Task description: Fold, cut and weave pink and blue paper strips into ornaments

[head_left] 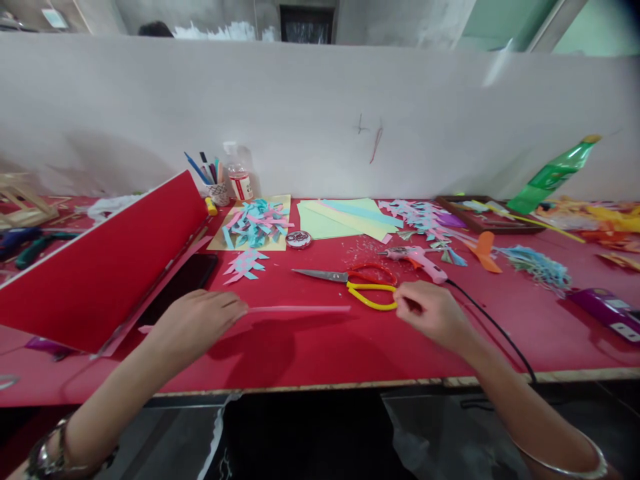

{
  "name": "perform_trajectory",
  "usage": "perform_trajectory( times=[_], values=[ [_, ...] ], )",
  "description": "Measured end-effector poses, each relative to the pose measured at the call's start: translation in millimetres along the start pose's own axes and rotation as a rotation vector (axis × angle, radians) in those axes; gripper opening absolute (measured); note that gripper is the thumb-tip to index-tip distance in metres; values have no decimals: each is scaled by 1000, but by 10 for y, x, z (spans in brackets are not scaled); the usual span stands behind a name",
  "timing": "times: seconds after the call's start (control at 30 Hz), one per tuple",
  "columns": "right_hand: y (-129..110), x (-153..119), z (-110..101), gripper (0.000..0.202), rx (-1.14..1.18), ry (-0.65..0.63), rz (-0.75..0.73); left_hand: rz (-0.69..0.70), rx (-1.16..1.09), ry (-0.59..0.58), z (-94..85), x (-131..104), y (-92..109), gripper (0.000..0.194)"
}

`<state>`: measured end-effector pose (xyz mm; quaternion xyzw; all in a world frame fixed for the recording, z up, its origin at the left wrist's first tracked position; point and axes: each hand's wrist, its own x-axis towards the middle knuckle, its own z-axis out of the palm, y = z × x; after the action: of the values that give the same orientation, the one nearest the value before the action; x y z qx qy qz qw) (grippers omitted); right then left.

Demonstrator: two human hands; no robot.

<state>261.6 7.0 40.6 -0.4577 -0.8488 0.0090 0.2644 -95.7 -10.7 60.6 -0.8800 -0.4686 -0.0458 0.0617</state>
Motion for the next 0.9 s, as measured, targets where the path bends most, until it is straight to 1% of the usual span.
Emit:
perform_trajectory(
  times=[0.03,0.1,0.17,0.23,0.27,0.33,0.43,0.53,0.6,0.7,0.77,0.9],
  values=[
    [-33,0,4,14,25,48,5,36,44,1,18,19,44,29],
    [-148,8,59,13,51,98,-47,110,119,1,101,68,167,34],
    [-293,19,172,24,38,28,-135,148,133,-2,234,113,302,35],
    [-420,21,319,34,24,-99,-175,152,110,-15,376,137,410,32],
    [-467,16,393,35,22,-157,-173,148,77,-23,436,140,449,34],
    [-528,-1,519,32,37,-242,-145,118,-13,-27,515,143,508,36],
    [-566,-28,619,22,96,-285,-61,45,-163,-34,539,173,585,28],
    [-600,-39,636,18,155,-282,-11,-17,-248,-55,528,247,677,19],
    [-635,-37,636,20,189,-283,-19,-12,-255,-62,534,295,735,15],
    [-690,-25,648,24,213,-277,-17,32,-253,-49,555,331,794,20],
    [-715,-19,662,22,203,-265,9,35,-263,-42,572,334,810,21],
    [-724,-25,684,14,156,-246,69,5,-363,-35,601,332,805,14]
  ],
)
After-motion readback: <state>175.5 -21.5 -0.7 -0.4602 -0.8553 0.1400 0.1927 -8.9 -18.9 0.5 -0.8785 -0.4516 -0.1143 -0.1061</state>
